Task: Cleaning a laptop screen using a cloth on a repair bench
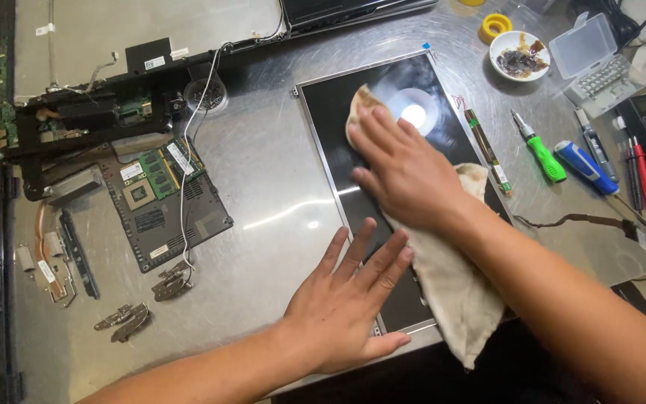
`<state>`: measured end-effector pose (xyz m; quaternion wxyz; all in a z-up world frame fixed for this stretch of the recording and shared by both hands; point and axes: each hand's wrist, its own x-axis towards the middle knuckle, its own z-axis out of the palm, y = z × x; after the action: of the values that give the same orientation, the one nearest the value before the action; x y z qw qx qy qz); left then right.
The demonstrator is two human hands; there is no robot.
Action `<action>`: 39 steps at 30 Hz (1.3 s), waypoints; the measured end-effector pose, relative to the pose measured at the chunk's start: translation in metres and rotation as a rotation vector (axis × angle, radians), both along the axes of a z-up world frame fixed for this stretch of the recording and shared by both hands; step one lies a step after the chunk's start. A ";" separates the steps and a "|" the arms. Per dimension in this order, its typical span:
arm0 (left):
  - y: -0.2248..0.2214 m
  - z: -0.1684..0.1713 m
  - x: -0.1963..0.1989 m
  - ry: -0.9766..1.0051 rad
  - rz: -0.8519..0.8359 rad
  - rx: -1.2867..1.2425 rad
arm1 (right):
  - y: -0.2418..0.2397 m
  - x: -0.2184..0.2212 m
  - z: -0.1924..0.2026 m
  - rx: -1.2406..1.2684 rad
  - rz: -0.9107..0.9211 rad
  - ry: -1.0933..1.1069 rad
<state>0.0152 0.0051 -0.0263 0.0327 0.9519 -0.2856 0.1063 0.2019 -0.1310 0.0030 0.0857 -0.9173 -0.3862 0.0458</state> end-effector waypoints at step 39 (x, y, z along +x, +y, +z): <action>0.007 0.013 0.008 0.203 -0.093 -0.079 | -0.100 -0.223 -0.003 0.254 0.022 -0.127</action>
<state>0.0230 0.0123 -0.0130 0.1038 0.9414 -0.3204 0.0191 -0.0207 -0.2306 0.0001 0.1761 -0.8958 -0.4037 -0.0605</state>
